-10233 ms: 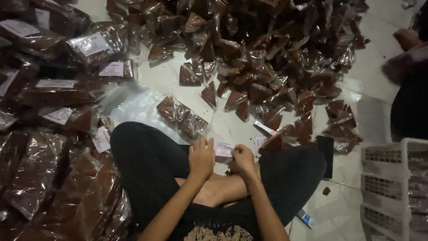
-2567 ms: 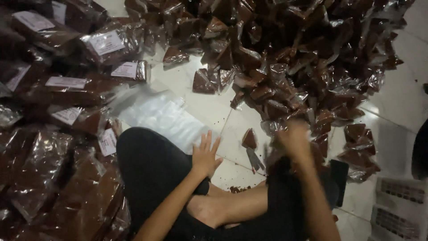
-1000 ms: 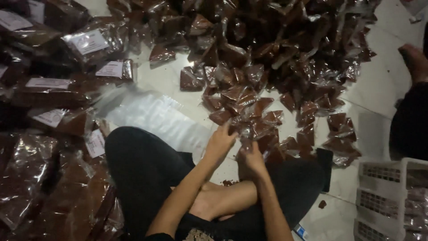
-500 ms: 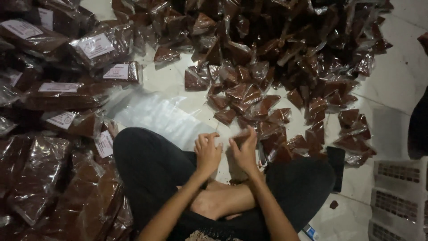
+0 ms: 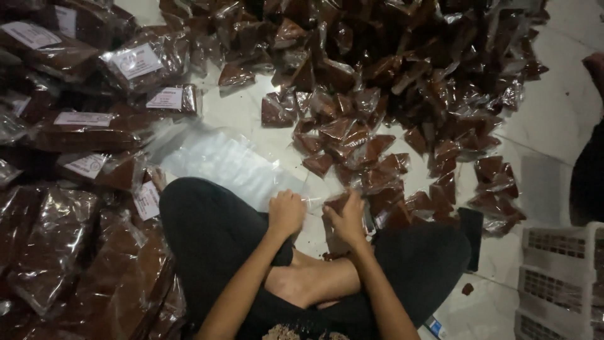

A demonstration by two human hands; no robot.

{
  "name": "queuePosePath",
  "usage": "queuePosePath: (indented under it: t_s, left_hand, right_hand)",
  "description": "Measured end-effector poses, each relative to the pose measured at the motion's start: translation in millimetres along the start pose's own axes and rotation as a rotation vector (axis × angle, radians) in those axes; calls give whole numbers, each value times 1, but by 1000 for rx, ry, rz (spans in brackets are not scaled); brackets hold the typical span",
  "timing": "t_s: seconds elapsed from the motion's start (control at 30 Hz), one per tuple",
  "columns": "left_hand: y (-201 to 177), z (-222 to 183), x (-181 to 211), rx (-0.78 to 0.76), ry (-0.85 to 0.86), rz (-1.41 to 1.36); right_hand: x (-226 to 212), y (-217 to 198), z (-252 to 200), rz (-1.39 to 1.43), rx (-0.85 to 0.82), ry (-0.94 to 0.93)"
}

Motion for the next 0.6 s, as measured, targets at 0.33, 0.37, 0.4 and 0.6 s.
queuePosePath:
  t_s: [0.33, 0.37, 0.4, 0.6]
  left_hand:
    - [-67, -39, 29, 298, 31, 59]
    - [-81, -43, 37, 318, 2, -127]
    - [-96, -45, 43, 343, -24, -313]
    - [-70, -47, 37, 354, -78, -236]
  right_hand:
    - [-26, 8, -23, 657, -472, 226]
    - [-24, 18, -21, 378, -429, 13]
    - [-25, 29, -18, 99, -375, -202]
    - [-2, 43, -21, 917, -93, 653]
Point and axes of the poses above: each hand's wrist, its own z-axis towards the middle knuckle, its own y-axis out of the palm, x = y × z, the point moved 4 cm from there along z, towards the middle knuckle, and after that the axes turned 9 degrees about x, right-handed, at the moved point
